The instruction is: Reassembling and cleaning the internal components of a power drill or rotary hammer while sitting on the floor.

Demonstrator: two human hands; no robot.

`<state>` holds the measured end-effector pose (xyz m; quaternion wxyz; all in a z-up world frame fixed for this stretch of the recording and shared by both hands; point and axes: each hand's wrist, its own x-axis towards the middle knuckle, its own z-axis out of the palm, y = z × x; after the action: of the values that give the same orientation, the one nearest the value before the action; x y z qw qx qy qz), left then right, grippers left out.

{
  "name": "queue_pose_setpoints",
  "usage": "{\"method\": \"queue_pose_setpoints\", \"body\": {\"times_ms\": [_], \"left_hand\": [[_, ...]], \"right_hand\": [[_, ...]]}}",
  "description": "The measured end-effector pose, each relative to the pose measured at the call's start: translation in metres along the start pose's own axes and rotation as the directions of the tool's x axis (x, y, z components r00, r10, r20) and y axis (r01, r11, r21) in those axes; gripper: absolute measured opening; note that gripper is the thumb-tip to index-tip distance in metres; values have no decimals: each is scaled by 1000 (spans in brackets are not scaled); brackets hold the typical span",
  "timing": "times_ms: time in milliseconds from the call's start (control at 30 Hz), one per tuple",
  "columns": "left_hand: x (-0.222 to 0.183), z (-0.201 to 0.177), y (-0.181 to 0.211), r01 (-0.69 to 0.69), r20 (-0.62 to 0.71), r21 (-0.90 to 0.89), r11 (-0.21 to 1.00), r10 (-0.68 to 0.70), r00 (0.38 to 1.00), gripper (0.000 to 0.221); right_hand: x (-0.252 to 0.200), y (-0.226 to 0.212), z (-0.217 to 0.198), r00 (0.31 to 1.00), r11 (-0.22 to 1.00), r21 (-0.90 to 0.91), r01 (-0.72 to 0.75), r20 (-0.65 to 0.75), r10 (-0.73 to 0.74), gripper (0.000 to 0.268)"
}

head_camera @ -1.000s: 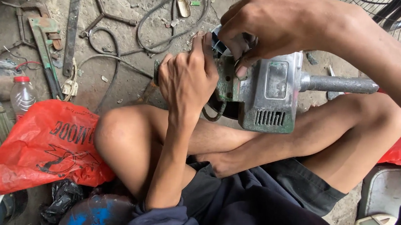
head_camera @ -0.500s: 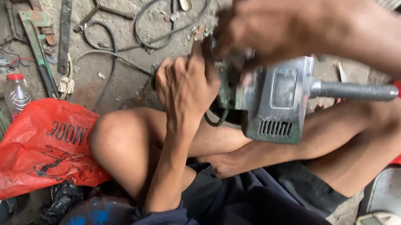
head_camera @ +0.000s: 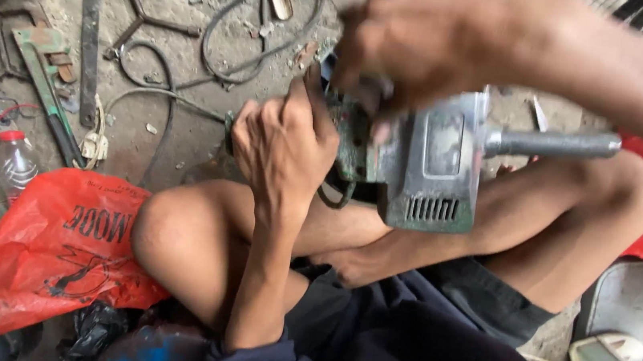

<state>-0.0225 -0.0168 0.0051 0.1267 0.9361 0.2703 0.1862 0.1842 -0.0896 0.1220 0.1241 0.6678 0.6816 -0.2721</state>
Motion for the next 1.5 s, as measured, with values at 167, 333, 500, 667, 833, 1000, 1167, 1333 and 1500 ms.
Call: {"method": "queue_pose_setpoints", "body": {"times_ms": [167,333,500,667,833,1000,1167,1333,1500], "left_hand": [[-2,2,-7,-7,86,-29,1000,9,996,40],[1,-12,0,-20,-3,-13,1000,20,1000,26],[2,-2,1,-17,-25,25,1000,18,1000,26],[10,-9,0,-44,-8,-19,999,43,999,29],[0,-4,-3,21,13,-17,1000,-21,1000,34],[2,-4,1,-30,3,50,998,30,1000,38],[1,6,-5,-28,-3,29,999,28,1000,29],[5,-2,-4,-20,49,53,998,17,999,43],[12,-2,-1,-12,-8,-4,1000,12,1000,39]], "right_hand": [[0,-13,16,971,972,14,236,-37,-235,38],[2,-1,32,969,968,160,192,-185,-162,34],[5,17,20,979,971,181,155,-161,-126,32],[-8,-20,-20,979,997,-48,53,198,-43,27],[-3,-20,6,997,997,5,73,-37,-73,37],[6,18,32,991,938,336,83,-125,-44,31],[-4,-30,-4,985,994,99,40,163,-56,51],[-11,-38,-6,989,995,-104,-12,143,27,32],[-17,-24,2,997,999,5,52,-52,-52,32]]}}
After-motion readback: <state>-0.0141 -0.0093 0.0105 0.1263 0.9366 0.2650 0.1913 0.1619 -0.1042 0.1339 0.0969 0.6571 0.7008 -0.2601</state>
